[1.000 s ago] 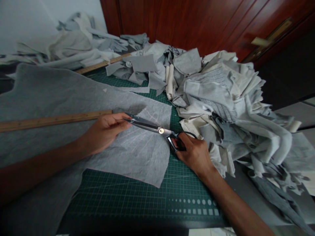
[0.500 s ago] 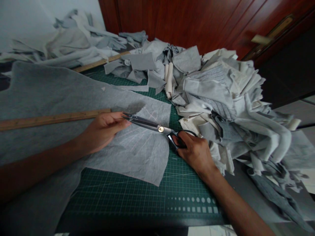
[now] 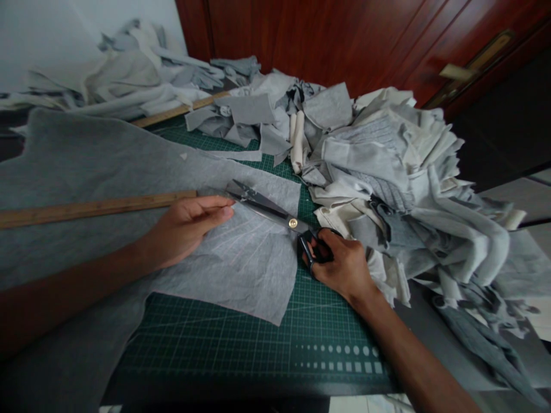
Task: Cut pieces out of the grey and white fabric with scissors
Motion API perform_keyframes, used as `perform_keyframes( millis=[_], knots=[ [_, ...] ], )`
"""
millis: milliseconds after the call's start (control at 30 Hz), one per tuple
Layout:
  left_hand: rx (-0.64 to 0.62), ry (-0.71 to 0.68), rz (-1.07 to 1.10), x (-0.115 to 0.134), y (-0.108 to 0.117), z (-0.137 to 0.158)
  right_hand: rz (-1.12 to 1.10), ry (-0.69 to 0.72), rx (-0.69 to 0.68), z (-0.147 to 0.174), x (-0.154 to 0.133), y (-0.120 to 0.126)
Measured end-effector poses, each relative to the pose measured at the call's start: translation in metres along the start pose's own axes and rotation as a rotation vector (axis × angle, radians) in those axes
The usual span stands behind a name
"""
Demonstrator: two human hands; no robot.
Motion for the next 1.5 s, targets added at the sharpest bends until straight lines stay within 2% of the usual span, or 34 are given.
perform_keyframes(
  millis=[300,567,1167,1333,1500],
  knots=[
    [-0.022,0.014,0.054,0.002,-0.002,0.000,0.101,0.082,-0.041,0.000,-0.002,-0.004],
    [-0.020,0.006,0.093,-0.004,0.000,-0.002,0.139,0.149,0.026,-0.001,-0.007,0.000],
    [-0.063,-0.034,0.002,-0.005,0.002,-0.003,0.149,0.171,0.047,-0.003,-0.011,0.002],
    [-0.100,-0.077,0.032,0.001,0.001,-0.002,0.164,0.181,0.045,-0.005,-0.011,0.008],
    [-0.100,-0.064,0.023,0.001,0.000,-0.003,0.168,0.189,0.049,-0.004,-0.009,0.010]
  ],
)
Point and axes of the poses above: each hand's wrist, its own z-axis away from the middle knuckle, its own y-axis out of the back of the hand, x = y × z, the point moved 4 cm from there along -z, towards the middle knuckle, and after that the axes turned 11 degrees about -x, right-handed, at the moved point
